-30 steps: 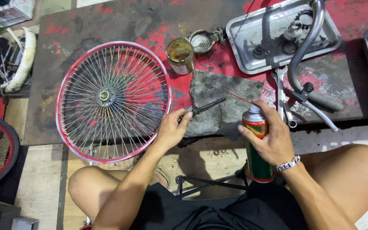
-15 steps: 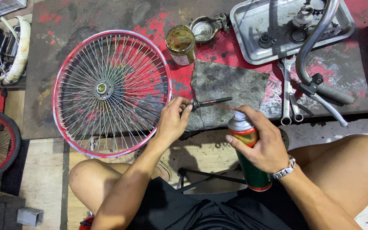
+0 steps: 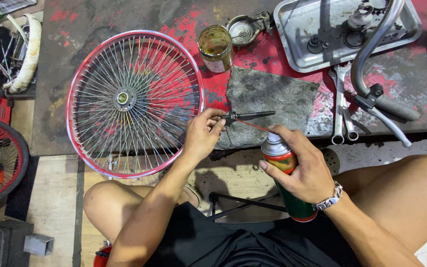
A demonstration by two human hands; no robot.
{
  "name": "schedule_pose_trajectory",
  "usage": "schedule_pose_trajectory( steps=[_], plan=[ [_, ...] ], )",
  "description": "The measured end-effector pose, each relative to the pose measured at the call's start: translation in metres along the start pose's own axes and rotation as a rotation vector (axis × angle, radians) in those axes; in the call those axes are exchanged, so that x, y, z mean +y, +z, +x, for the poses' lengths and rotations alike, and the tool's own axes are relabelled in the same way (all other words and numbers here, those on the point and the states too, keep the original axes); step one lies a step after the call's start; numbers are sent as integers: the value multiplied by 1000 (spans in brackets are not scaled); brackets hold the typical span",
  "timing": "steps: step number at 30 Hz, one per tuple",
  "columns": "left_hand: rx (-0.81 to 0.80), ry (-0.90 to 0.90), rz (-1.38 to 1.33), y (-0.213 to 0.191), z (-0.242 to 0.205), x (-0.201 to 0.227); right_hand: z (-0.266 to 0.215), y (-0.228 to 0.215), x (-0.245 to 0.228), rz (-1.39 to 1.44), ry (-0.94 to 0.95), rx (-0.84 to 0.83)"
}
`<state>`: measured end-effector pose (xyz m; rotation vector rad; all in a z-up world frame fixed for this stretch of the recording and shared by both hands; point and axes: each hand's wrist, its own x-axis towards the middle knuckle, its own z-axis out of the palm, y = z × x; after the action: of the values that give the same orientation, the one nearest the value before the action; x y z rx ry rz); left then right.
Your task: The person applies grease to the center of a motorcycle wheel hub with their finger, then cleans a metal bolt by spraying it with a liquid and wiping it with a cloth.
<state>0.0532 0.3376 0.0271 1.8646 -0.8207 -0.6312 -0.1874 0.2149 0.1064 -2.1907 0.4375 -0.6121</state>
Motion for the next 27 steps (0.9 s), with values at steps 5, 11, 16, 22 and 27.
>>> schedule_pose_trajectory(
  steps=[5,11,16,22,27],
  plan=[
    [6,18,43,-2,1,4,1,-1,-2,-13,-16,0],
    [9,25,66,-2,0,6,0,-2,-3,-24,-24,2],
    [15,12,95,-2,-2,10,-1,-2,-3,-21,-58,23],
    [9,-1,132,-4,-3,14,-2,-2,-2,-23,-51,22],
    [23,-2,141,-4,-3,16,-2,-2,0,-26,-72,31]
  ],
)
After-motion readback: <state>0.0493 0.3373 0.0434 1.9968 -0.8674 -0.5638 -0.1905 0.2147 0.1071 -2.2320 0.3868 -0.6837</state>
